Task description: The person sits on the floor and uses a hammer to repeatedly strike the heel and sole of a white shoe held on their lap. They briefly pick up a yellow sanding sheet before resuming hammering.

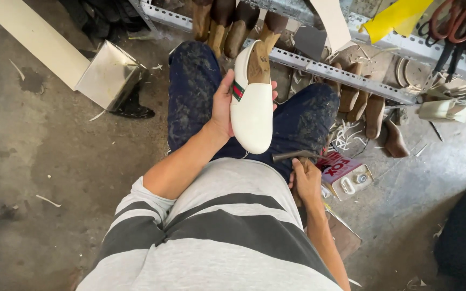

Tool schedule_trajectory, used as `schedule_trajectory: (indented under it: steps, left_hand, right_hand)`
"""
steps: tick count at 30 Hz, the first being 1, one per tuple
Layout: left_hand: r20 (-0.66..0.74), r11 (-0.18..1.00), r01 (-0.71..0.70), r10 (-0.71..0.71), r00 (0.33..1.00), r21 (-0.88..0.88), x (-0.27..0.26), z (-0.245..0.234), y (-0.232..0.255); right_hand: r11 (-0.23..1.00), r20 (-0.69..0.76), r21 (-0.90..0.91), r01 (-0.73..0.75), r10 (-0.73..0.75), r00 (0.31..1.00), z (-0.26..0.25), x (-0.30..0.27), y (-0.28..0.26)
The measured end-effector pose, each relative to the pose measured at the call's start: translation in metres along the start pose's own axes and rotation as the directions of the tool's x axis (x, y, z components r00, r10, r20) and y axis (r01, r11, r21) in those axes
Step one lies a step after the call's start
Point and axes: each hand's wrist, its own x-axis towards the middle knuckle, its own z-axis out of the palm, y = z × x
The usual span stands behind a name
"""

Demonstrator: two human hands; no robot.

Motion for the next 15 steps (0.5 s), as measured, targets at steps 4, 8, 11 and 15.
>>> schedule_trajectory:
  steps: [4,8,11,15]
  left_hand:
    - [-0.011,1.0,0.008,-0.009,1.0,-0.028,-0.004,0.007,-0.001]
    - [-0.034,0.994,-0.11,0.11,0.993,0.0,-0.011,0.036,-0.015]
    - [-0.067,0.982,-0.172,0.177,0.982,0.077,-0.015,0.049,-0.022]
    - [-0.058,0.977,-0.196,0.201,0.978,0.084,-0.019,0.064,-0.027]
  right_hand:
    - [1.0,0.009,0.027,0.006,-0.006,1.0,0.005,-0.004,-0.008]
    - [0.999,0.017,0.046,0.009,-0.01,1.0,0.005,-0.005,-0.013]
    - [0.999,0.022,0.041,0.023,-0.024,0.999,0.003,-0.003,-0.01]
    - [0.999,0.023,0.047,0.017,-0.018,1.0,0.003,-0.008,-0.019]
